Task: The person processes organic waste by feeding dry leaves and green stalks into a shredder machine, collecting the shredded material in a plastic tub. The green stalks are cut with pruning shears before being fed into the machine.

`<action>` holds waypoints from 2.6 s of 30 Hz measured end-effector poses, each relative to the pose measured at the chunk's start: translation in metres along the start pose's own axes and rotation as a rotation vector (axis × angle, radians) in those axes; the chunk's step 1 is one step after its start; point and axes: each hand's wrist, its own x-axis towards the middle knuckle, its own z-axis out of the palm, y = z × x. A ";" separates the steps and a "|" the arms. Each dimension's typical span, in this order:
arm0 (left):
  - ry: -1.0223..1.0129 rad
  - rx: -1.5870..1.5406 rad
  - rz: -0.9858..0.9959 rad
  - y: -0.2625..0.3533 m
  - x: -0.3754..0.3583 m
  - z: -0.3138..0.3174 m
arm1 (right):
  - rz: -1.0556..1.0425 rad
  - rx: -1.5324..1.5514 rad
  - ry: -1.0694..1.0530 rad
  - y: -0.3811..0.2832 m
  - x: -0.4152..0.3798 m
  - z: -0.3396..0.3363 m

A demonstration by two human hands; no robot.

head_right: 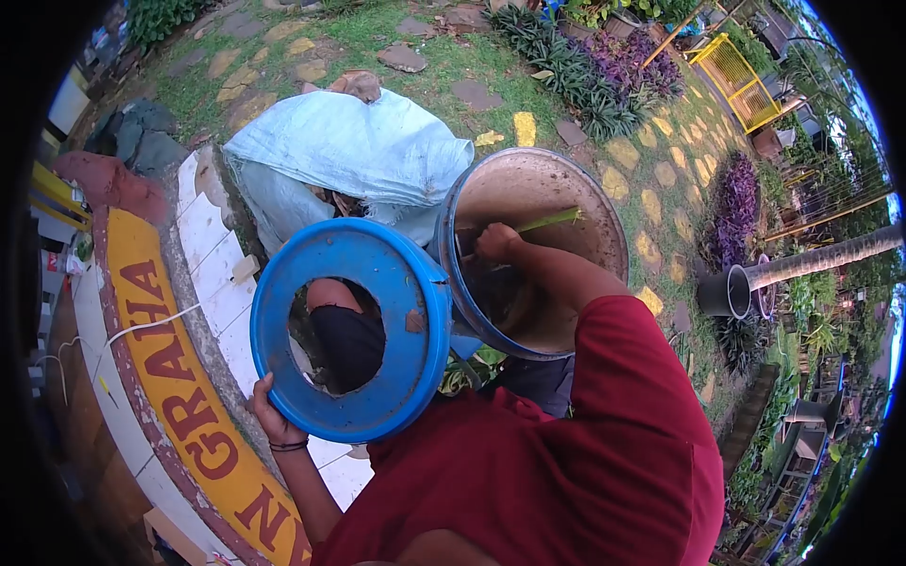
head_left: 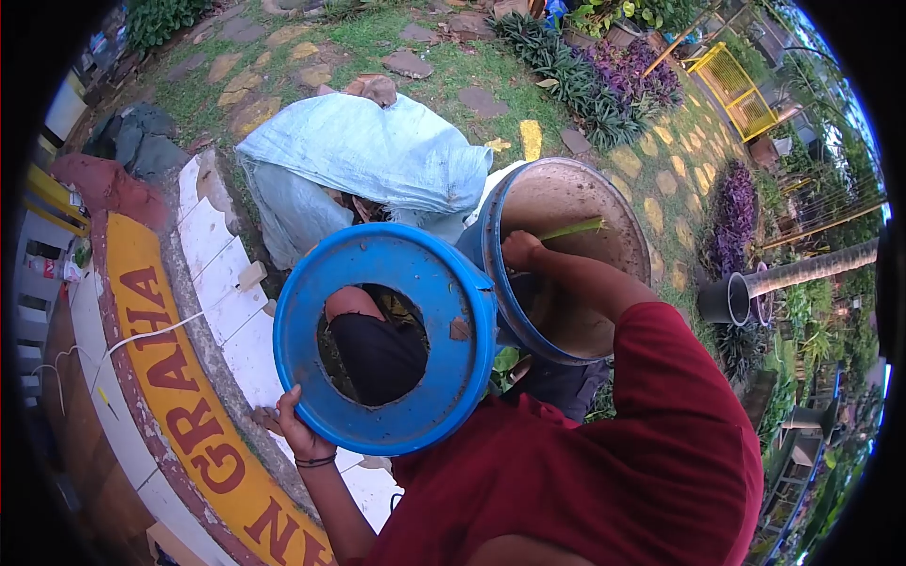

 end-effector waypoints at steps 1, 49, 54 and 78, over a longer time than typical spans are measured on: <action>-0.001 0.003 -0.003 0.001 -0.001 -0.001 | -0.036 0.001 0.010 -0.002 -0.003 0.001; -0.487 0.148 -0.076 -0.010 0.009 0.214 | 0.674 1.447 0.738 0.040 -0.346 -0.120; -0.521 0.377 -0.085 -0.068 0.021 0.262 | 0.692 1.546 0.857 0.036 -0.375 -0.091; -0.608 2.059 0.673 -0.051 0.003 0.338 | 0.697 1.623 0.977 0.020 -0.373 -0.132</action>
